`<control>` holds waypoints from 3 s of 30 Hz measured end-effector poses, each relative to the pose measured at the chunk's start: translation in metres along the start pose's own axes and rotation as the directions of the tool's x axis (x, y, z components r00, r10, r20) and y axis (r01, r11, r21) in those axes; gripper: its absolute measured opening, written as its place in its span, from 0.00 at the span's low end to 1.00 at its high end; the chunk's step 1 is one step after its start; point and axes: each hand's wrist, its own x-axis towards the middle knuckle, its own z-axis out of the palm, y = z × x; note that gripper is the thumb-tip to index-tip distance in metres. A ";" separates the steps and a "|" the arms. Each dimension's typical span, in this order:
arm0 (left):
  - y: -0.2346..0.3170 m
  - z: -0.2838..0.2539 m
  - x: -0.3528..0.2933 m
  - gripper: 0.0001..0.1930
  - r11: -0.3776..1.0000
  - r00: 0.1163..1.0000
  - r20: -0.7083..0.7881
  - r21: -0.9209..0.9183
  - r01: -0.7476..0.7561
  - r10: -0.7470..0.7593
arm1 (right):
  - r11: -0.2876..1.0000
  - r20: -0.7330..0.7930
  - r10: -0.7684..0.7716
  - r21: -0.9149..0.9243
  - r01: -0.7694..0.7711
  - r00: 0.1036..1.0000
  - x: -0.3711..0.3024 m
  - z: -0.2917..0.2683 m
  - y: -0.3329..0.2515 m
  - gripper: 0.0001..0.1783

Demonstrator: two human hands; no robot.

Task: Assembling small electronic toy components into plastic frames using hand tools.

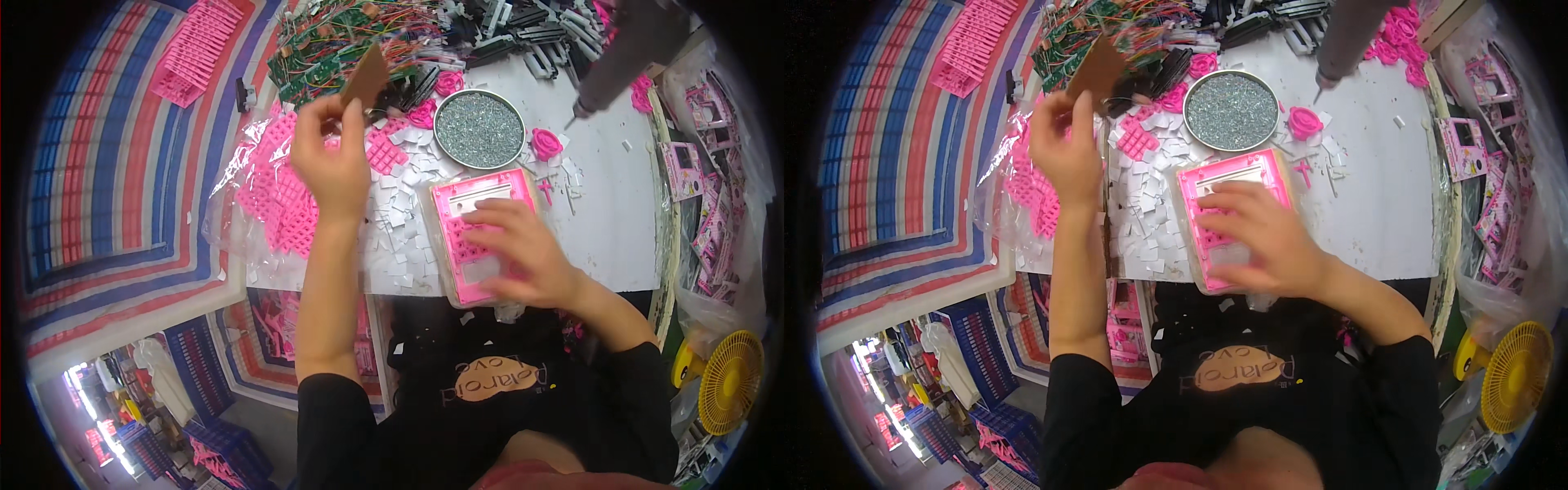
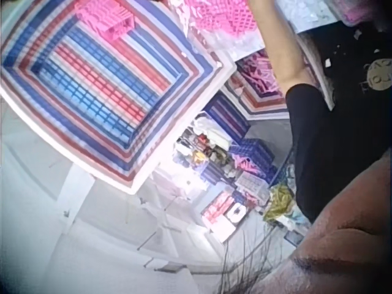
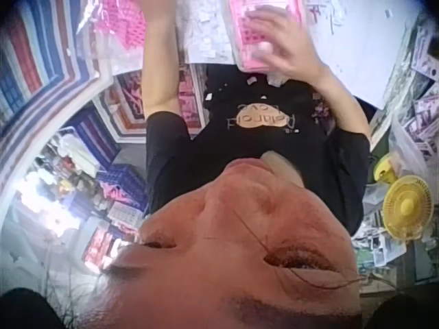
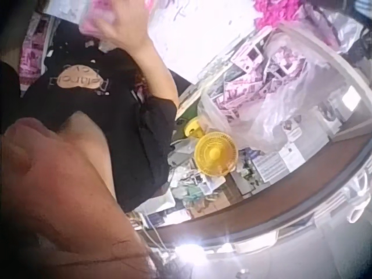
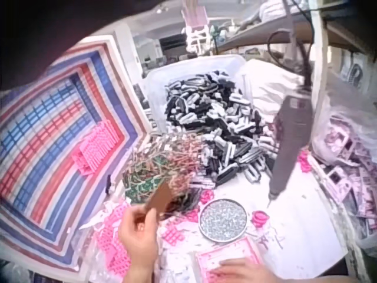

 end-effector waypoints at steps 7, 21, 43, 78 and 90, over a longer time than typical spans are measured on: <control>0.032 -0.019 -0.067 0.12 0.880 0.870 0.292 0.147 -0.452 0.398 | 0.301 0.226 0.619 0.816 -0.494 0.752 0.074 -0.001 0.028 0.26; 0.015 -0.006 0.031 0.13 0.431 0.847 0.347 -0.744 0.511 -0.404 | 0.567 0.127 0.535 0.679 -0.466 0.835 0.066 -0.019 0.041 0.15; 0.054 -0.076 -0.113 0.13 0.426 0.645 0.604 -0.485 0.764 -0.469 | 0.583 0.243 0.471 0.636 -0.506 0.848 0.030 -0.031 0.003 0.09; 0.066 -0.054 -0.122 0.34 -0.179 0.738 0.612 -0.790 0.586 -0.286 | -0.271 0.666 0.273 0.745 -0.609 0.694 0.009 0.029 -0.017 0.19; 0.087 -0.049 -0.137 0.21 0.649 0.748 0.558 -0.427 0.629 -0.359 | -0.010 0.488 0.435 0.843 -0.537 0.757 -0.002 -0.005 -0.042 0.35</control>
